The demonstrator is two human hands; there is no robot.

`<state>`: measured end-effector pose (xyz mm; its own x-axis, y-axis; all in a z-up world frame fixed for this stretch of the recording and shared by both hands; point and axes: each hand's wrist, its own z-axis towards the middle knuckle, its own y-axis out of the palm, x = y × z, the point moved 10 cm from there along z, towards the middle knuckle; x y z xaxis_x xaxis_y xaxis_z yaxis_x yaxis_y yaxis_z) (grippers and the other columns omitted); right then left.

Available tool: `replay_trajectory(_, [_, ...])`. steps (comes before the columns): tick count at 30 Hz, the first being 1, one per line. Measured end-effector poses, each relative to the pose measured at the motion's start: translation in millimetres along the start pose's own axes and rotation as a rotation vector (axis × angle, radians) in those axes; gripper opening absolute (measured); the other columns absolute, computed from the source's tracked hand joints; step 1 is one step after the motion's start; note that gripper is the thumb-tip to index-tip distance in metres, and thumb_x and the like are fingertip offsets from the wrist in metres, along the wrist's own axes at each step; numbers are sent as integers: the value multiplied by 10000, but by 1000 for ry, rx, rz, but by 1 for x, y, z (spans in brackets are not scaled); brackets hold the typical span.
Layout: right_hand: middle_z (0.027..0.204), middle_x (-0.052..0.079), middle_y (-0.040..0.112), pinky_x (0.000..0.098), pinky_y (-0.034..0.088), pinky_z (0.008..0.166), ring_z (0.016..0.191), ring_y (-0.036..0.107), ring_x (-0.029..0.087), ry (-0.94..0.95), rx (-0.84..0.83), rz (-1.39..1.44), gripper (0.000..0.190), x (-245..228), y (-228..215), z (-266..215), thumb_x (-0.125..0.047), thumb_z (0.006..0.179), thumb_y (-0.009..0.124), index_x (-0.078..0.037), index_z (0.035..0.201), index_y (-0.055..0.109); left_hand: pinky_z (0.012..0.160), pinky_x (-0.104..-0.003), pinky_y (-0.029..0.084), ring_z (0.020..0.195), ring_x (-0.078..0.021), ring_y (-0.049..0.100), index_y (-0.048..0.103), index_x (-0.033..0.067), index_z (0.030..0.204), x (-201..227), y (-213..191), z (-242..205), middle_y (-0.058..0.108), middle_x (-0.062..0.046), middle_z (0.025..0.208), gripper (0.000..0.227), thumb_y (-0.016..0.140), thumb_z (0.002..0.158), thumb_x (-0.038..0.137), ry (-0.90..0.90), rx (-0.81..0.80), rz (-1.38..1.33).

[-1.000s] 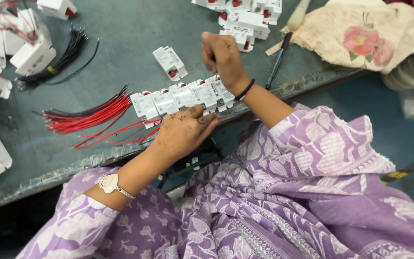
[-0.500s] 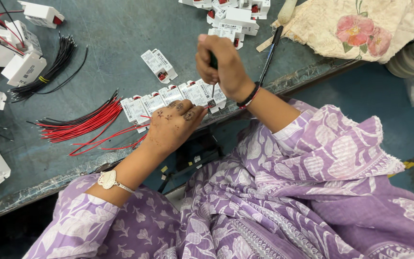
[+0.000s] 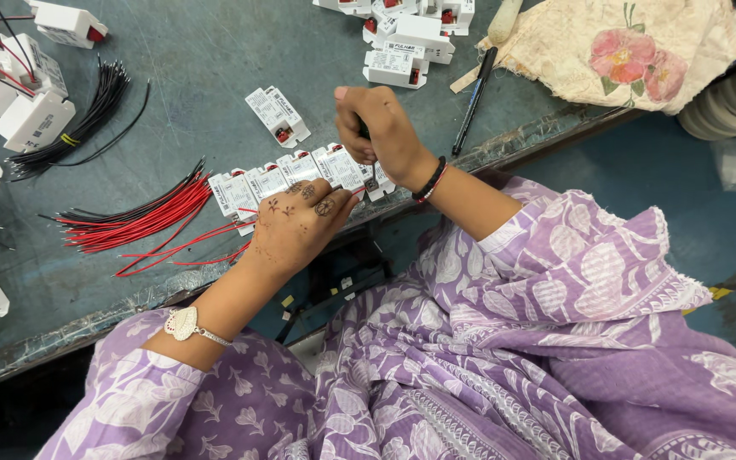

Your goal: The person assembles electronic components by connecting red and black wires to white plastic modules and securing them with a screwdriver.

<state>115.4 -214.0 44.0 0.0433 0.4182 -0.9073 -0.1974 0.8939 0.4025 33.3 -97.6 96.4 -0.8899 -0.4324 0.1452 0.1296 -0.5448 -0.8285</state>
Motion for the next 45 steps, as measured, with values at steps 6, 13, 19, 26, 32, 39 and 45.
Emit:
replay_trajectory(6, [520,18,359,273,272,402,411,293,100,-9,15,5,479,-1,-2,-3,-310,1073,478,-89,670,344,521,-358,498,664,-194,662,749,125,883,2,-3,0,592,-10,745,135,784,936,243,16,16,4])
replay_trajectory(13, [519,20,351,272,263,406,423,288,96,-32,43,7,467,-1,-4,-5,-300,1078,452,-92,678,332,541,-356,513,686,-197,674,750,125,896,2,7,-3,603,-13,769,129,762,946,243,19,-15,-12])
replay_trajectory(19, [523,20,354,268,253,406,435,293,91,-93,52,-65,480,0,0,-8,-299,1090,434,-91,672,323,564,-364,524,710,-216,681,716,112,894,-5,20,-9,600,-31,794,161,722,964,256,1,-67,-1])
replay_trajectory(26, [533,15,348,271,243,406,442,285,83,-109,14,-77,447,-1,5,-5,-277,1091,410,-86,695,329,511,-389,504,647,-243,672,669,106,864,-15,31,-9,599,-48,799,200,696,966,277,-12,-80,25])
replay_trajectory(32, [522,16,334,284,236,403,427,272,106,-63,24,-42,424,6,-1,-3,-277,1083,402,-101,703,337,491,-396,497,601,-256,663,667,106,858,-13,28,-13,603,-54,794,213,686,980,280,-3,-46,-13])
replay_trajectory(39, [514,7,288,303,229,412,422,230,122,55,123,168,411,7,-27,-8,-355,1038,436,-138,706,329,495,-401,509,622,-253,681,696,120,805,-20,35,-14,615,-48,787,251,676,965,312,-62,-76,-5])
replay_trajectory(45, [510,9,276,307,235,421,421,220,130,48,107,144,440,-2,-26,-11,-371,1047,409,-143,689,292,542,-396,536,663,-243,693,725,117,819,-20,32,-15,655,-32,824,234,670,946,305,-71,-52,-51])
